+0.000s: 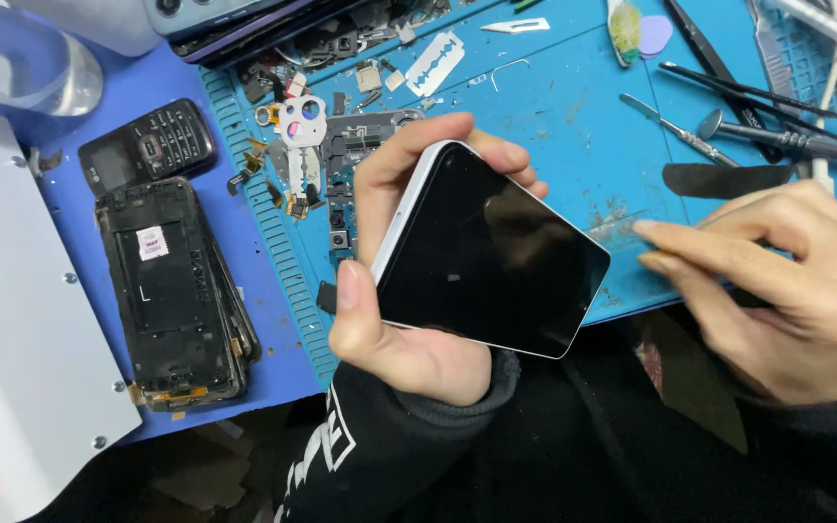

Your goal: Carefully prying the screen and cleaning adhesive from the internal frame of a smartphone.

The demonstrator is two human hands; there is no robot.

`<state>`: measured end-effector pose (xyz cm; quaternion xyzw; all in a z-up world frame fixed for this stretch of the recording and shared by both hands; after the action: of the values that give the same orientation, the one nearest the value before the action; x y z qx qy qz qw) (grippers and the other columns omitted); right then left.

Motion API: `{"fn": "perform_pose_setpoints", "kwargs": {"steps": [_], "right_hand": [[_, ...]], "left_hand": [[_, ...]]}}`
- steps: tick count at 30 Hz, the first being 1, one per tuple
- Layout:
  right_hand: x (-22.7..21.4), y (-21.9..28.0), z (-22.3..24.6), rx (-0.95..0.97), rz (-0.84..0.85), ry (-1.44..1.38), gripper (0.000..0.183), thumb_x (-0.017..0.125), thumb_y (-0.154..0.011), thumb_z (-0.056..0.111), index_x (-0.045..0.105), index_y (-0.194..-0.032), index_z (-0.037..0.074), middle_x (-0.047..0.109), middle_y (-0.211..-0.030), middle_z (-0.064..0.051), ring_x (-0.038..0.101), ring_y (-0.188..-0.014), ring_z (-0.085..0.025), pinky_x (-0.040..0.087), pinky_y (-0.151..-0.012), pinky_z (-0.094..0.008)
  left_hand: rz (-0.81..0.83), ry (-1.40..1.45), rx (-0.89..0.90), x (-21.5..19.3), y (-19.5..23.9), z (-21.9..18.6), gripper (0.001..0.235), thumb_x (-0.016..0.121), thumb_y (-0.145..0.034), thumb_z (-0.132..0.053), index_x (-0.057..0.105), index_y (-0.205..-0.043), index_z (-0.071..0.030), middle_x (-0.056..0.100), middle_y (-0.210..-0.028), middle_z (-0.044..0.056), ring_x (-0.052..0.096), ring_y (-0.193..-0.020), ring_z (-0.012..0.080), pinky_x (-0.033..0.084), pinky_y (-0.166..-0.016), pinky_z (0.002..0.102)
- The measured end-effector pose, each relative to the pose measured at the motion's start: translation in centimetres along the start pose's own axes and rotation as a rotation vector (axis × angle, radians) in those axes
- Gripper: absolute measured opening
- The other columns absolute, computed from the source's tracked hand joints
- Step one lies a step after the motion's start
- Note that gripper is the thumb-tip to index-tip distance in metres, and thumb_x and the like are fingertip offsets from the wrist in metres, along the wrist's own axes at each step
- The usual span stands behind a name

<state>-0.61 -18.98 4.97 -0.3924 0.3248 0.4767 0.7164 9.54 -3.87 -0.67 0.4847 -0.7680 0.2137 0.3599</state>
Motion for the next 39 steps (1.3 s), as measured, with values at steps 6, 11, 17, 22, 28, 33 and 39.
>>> {"fn": "perform_pose_setpoints", "kwargs": {"steps": [6, 11, 17, 22, 28, 33, 39], "right_hand": [[-1.6, -3.3, 2.9, -0.062, -0.064, -0.28, 0.035, 0.075, -0.093, -0.013, 0.072, -0.121, 0.007, 0.063, -0.113, -0.02, 0.074, -0.093, -0.018, 0.06, -0.083, -0.024], [-1.5, -6.7, 5.6, -0.039, -0.103, -0.307, 0.026, 0.079, -0.091, -0.011, 0.07, -0.112, 0.001, 0.068, -0.096, -0.013, 0.07, -0.085, -0.019, 0.056, -0.076, -0.025], [-0.6, -5.1, 3.7, 0.102, -0.145, -0.384, 0.006, 0.073, -0.102, -0.004, 0.069, -0.106, -0.001, 0.069, -0.097, -0.011, 0.071, -0.084, -0.015, 0.057, -0.081, -0.023], [-0.1, -4.4, 3.4, 0.073, -0.124, -0.388, 0.004, 0.071, -0.108, -0.003, 0.068, -0.11, -0.001, 0.069, -0.1, -0.011, 0.072, -0.088, -0.015, 0.054, -0.081, -0.022], [0.2, -3.6, 2.9, 0.056, -0.171, -0.466, 0.007, 0.07, -0.111, -0.003, 0.063, -0.112, 0.0, 0.069, -0.101, -0.011, 0.068, -0.084, -0.014, 0.054, -0.082, -0.021], [-0.1, -4.4, 3.8, -0.044, -0.114, -0.334, 0.009, 0.07, -0.106, -0.006, 0.062, -0.11, -0.003, 0.07, -0.101, -0.014, 0.071, -0.087, -0.017, 0.058, -0.084, -0.025], [-0.5, -4.8, 6.0, -0.11, -0.116, -0.191, 0.011, 0.07, -0.104, -0.009, 0.062, -0.112, -0.007, 0.067, -0.1, -0.017, 0.069, -0.086, -0.021, 0.054, -0.081, -0.027]], "left_hand": [[0.053, -0.124, 0.019, 1.8, -0.3, -1.0, 0.087, 0.045, -0.102, -0.065, 0.041, -0.145, 0.011, 0.053, -0.128, 0.022, 0.056, -0.111, 0.0276, 0.048, -0.102, 0.041], [0.055, -0.208, 0.097, 1.8, 0.0, -1.2, 0.087, 0.041, -0.105, -0.066, 0.048, -0.142, 0.013, 0.052, -0.124, 0.02, 0.056, -0.111, 0.0245, 0.045, -0.104, 0.036], [0.111, -0.301, 0.108, 1.9, -0.1, -1.8, 0.087, 0.035, -0.107, -0.068, 0.053, -0.14, 0.011, 0.054, -0.124, 0.018, 0.056, -0.109, 0.0225, 0.044, -0.104, 0.032], [0.188, -0.389, 0.088, 2.5, -0.5, -2.5, 0.09, 0.031, -0.106, -0.07, 0.053, -0.142, 0.009, 0.053, -0.127, 0.017, 0.056, -0.113, 0.0217, 0.044, -0.106, 0.031], [0.22, -0.465, 0.082, 2.7, -0.4, -2.4, 0.091, 0.029, -0.105, -0.073, 0.053, -0.143, 0.006, 0.054, -0.127, 0.016, 0.057, -0.115, 0.0207, 0.045, -0.108, 0.032], [0.193, -0.406, 0.077, 2.6, -0.3, -2.2, 0.091, 0.031, -0.106, -0.072, 0.054, -0.144, 0.008, 0.053, -0.127, 0.017, 0.058, -0.114, 0.022, 0.046, -0.106, 0.032], [0.182, -0.378, 0.109, 2.6, -0.4, -2.0, 0.092, 0.032, -0.104, -0.072, 0.054, -0.141, 0.01, 0.054, -0.128, 0.019, 0.058, -0.115, 0.0228, 0.047, -0.105, 0.032]]}}
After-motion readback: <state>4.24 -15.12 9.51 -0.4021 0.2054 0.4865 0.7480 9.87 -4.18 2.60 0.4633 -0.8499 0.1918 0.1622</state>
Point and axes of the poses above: each hand's wrist, its own y-axis away from the middle knuckle, its own x-axis out of the palm, z = x × y, the point moved 10 cm from there along -y, towards the middle knuckle
